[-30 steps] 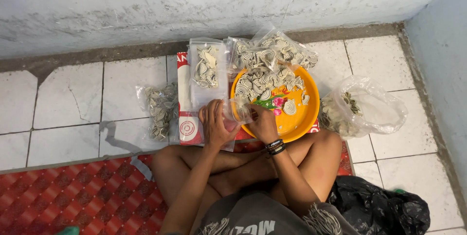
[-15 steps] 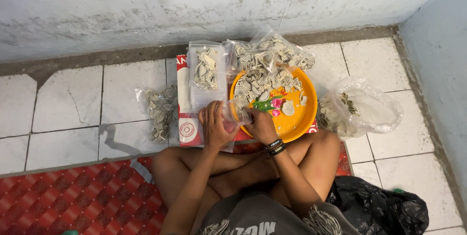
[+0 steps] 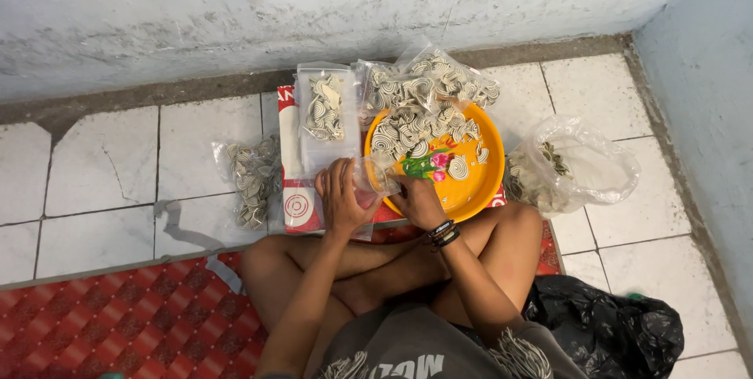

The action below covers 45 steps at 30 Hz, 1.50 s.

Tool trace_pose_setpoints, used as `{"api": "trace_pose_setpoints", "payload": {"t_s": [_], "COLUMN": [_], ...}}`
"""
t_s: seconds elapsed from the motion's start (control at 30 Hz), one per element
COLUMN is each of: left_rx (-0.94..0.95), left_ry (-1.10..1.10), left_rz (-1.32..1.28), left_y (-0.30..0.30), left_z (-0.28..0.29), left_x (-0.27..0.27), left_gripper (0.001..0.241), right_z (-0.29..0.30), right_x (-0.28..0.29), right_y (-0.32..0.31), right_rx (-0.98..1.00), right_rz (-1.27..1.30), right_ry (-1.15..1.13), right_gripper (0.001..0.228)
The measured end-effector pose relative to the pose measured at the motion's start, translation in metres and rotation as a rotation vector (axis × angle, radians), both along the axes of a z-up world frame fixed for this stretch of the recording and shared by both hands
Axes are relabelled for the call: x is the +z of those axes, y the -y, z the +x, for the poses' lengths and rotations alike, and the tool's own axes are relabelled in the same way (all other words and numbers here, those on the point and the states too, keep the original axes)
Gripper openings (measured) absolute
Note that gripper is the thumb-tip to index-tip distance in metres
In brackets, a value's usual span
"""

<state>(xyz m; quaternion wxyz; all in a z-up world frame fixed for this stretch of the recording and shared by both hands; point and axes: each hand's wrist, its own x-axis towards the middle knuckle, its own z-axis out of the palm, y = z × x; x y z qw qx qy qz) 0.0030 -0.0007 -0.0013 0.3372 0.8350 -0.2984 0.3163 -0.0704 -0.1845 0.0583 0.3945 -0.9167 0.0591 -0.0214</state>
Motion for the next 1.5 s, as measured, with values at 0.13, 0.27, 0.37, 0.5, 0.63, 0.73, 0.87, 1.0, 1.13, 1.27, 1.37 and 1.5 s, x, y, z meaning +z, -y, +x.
{"api": "trace_pose_setpoints", "payload": {"t_s": [0.13, 0.27, 0.37, 0.5, 0.63, 0.73, 0.87, 1.0, 1.13, 1.27, 1.37, 1.5], "left_rx": [0.000, -0.005, -0.009, -0.008, -0.010, -0.010, -0.018, -0.014, -0.017, -0.010, -0.016, -0.017], "left_ry": [0.005, 0.004, -0.003, -0.007, -0.012, -0.020, -0.017, -0.016, -0.015, -0.002, -0.008, -0.031], "left_rz": [-0.005, 0.000, 0.003, 0.004, 0.002, 0.009, 0.009, 0.015, 0.004, 0.004, 0.000, -0.014], "left_y": [0.000, 0.000, 0.000, 0.000, 0.001, -0.001, -0.001, 0.000, 0.000, 0.000, 0.000, 0.000], "left_z": [0.000, 0.000, -0.001, -0.002, -0.002, -0.003, -0.004, -0.003, -0.003, -0.003, -0.003, -0.005], "left_x": [0.001, -0.001, 0.002, 0.003, 0.003, 0.003, 0.007, 0.006, 0.005, 0.009, 0.006, 0.005], "left_gripper": [0.091, 0.091, 0.090, 0.090, 0.090, 0.091, 0.091, 0.091, 0.090, 0.088, 0.090, 0.093], "right_z": [-0.001, 0.001, 0.001, 0.006, 0.011, 0.014, 0.013, 0.010, 0.006, 0.004, 0.002, 0.002], "right_x": [-0.009, -0.020, -0.009, -0.011, 0.021, 0.036, 0.042, 0.055, 0.061, 0.071, 0.071, 0.059], "right_y": [0.004, 0.020, 0.030, 0.039, 0.023, 0.011, 0.005, 0.001, 0.002, -0.002, -0.002, 0.002], "right_rx": [-0.088, -0.225, -0.306, -0.379, -0.379, -0.309, -0.242, -0.242, -0.237, -0.211, -0.182, -0.159], "right_rz": [0.066, 0.171, 0.298, 0.446, 0.493, 0.460, 0.414, 0.396, 0.374, 0.391, 0.400, 0.371], "right_ry": [-0.017, -0.026, -0.023, 0.047, 0.133, 0.142, 0.142, 0.150, 0.166, 0.222, 0.217, 0.213], "right_gripper": [0.027, 0.027, 0.030, 0.033, 0.036, 0.036, 0.036, 0.031, 0.030, 0.031, 0.031, 0.020]}}
